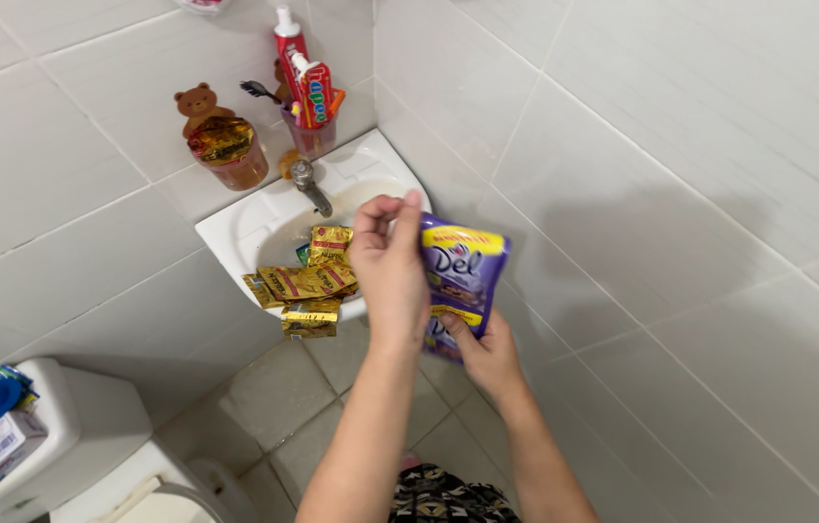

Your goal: The person wipes the surfaces of several small packaged items with a cloth in a bathroom. They handle a purple sachet and multiple green-and-yellow sachets, rubbing each with the cloth and placing them into a sink or on a wall-mounted rack.

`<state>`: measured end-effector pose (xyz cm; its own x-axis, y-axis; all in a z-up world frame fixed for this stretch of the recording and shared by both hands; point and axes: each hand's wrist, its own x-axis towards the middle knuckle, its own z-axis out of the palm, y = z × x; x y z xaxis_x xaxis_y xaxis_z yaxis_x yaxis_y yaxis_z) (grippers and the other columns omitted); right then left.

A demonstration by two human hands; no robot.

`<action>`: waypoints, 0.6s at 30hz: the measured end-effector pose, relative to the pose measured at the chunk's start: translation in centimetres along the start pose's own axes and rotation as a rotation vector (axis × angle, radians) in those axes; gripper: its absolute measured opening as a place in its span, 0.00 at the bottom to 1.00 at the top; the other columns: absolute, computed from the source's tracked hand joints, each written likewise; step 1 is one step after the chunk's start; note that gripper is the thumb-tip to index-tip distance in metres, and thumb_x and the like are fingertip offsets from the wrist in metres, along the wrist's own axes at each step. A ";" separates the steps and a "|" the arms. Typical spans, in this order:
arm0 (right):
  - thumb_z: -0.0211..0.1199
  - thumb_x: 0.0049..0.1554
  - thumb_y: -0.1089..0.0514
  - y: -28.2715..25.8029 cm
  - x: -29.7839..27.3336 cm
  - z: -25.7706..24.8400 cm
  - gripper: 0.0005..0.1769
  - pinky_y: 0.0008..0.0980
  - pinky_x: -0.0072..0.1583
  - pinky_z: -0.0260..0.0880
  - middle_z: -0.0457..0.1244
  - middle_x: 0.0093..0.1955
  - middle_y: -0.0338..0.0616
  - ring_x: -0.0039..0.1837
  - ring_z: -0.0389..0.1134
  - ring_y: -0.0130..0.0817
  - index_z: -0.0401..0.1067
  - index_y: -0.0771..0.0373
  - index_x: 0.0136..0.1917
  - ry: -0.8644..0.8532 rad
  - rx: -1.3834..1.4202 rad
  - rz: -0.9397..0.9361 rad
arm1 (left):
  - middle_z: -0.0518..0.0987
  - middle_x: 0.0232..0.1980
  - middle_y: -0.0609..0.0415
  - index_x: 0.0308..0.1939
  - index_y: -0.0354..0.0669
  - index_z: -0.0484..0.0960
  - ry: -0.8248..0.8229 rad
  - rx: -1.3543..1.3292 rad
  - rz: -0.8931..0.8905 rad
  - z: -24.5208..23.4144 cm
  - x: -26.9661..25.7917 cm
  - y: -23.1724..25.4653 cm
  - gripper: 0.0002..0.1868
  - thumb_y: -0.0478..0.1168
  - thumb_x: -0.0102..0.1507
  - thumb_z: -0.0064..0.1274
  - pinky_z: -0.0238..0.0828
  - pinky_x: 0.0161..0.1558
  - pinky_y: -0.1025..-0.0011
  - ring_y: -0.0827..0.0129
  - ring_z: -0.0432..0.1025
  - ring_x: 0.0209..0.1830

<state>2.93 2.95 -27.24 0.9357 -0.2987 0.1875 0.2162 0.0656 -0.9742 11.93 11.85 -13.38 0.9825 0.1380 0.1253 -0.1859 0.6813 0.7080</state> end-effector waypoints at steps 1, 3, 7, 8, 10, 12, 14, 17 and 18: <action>0.65 0.63 0.60 -0.5 0.4 0.0 0.19 0.28 0.60 0.70 0.70 0.57 0.41 0.58 0.69 0.25 0.69 0.69 0.65 -0.026 0.013 -0.027 | 0.76 0.42 0.55 0.44 0.39 0.74 -0.004 -0.044 0.005 -0.5 0.6 -0.1 0.08 0.34 0.67 0.59 0.68 0.40 0.80 0.79 0.69 0.37; 0.65 0.63 0.60 -1.3 1.1 0.0 0.23 0.27 0.61 0.70 0.68 0.59 0.41 0.59 0.69 0.25 0.64 0.68 0.69 -0.078 0.043 -0.078 | 0.77 0.43 0.52 0.47 0.41 0.74 -0.013 -0.128 0.018 -1.7 1.7 0.0 0.08 0.34 0.69 0.58 0.71 0.41 0.77 0.75 0.71 0.39; 0.63 0.61 0.61 -2.2 2.7 0.1 0.28 0.28 0.58 0.73 0.69 0.58 0.41 0.57 0.70 0.25 0.62 0.65 0.72 -0.158 0.209 0.110 | 0.79 0.58 0.53 0.54 0.38 0.77 -0.089 0.146 -0.114 -4.6 3.0 1.2 0.13 0.38 0.66 0.54 0.74 0.59 0.74 0.73 0.74 0.56; 0.63 0.60 0.61 -2.2 3.2 0.0 0.28 0.29 0.56 0.73 0.69 0.57 0.41 0.56 0.70 0.25 0.62 0.64 0.72 -0.163 0.212 0.158 | 0.79 0.60 0.53 0.57 0.38 0.77 -0.098 0.235 -0.103 -5.3 3.1 1.5 0.15 0.39 0.67 0.53 0.71 0.60 0.73 0.73 0.73 0.58; 0.63 0.60 0.61 -2.0 4.1 -0.1 0.28 0.30 0.55 0.74 0.69 0.56 0.41 0.54 0.71 0.25 0.62 0.63 0.72 -0.170 0.231 0.216 | 0.78 0.62 0.53 0.60 0.38 0.77 -0.079 0.344 -0.086 -6.8 3.0 2.1 0.17 0.40 0.68 0.53 0.69 0.62 0.71 0.73 0.72 0.59; 0.63 0.61 0.62 -1.3 5.2 0.2 0.25 0.31 0.54 0.75 0.69 0.56 0.42 0.53 0.71 0.26 0.64 0.65 0.70 -0.176 0.267 0.227 | 0.78 0.61 0.55 0.59 0.38 0.78 -0.031 0.381 -0.067 -8.1 2.9 2.7 0.17 0.40 0.68 0.53 0.70 0.64 0.70 0.73 0.72 0.60; 0.63 0.60 0.62 -0.5 6.3 0.7 0.24 0.32 0.53 0.76 0.69 0.54 0.43 0.51 0.72 0.28 0.65 0.65 0.68 -0.119 0.282 0.280 | 0.78 0.59 0.51 0.59 0.37 0.78 0.009 0.363 -0.078 -9.3 2.7 3.0 0.17 0.40 0.69 0.53 0.69 0.64 0.69 0.71 0.73 0.60; 0.63 0.59 0.63 1.0 7.9 1.4 0.21 0.34 0.49 0.76 0.70 0.52 0.45 0.48 0.73 0.30 0.65 0.64 0.65 -0.074 0.305 0.364 | 0.79 0.61 0.51 0.58 0.38 0.77 0.070 0.342 -0.068 -10.8 1.9 3.5 0.15 0.40 0.69 0.52 0.70 0.63 0.69 0.68 0.74 0.61; 0.63 0.59 0.63 1.5 8.5 1.7 0.20 0.35 0.48 0.77 0.70 0.51 0.45 0.47 0.73 0.30 0.66 0.64 0.64 -0.066 0.312 0.392 | 0.79 0.62 0.52 0.57 0.38 0.77 0.090 0.337 -0.059 -11.2 1.7 3.8 0.15 0.40 0.68 0.51 0.71 0.63 0.69 0.67 0.74 0.62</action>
<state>11.67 2.16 -26.86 0.9766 -0.1347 -0.1679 -0.0917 0.4453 -0.8907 12.77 22.73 -18.27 0.9837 0.1781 0.0262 -0.0995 0.4169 0.9035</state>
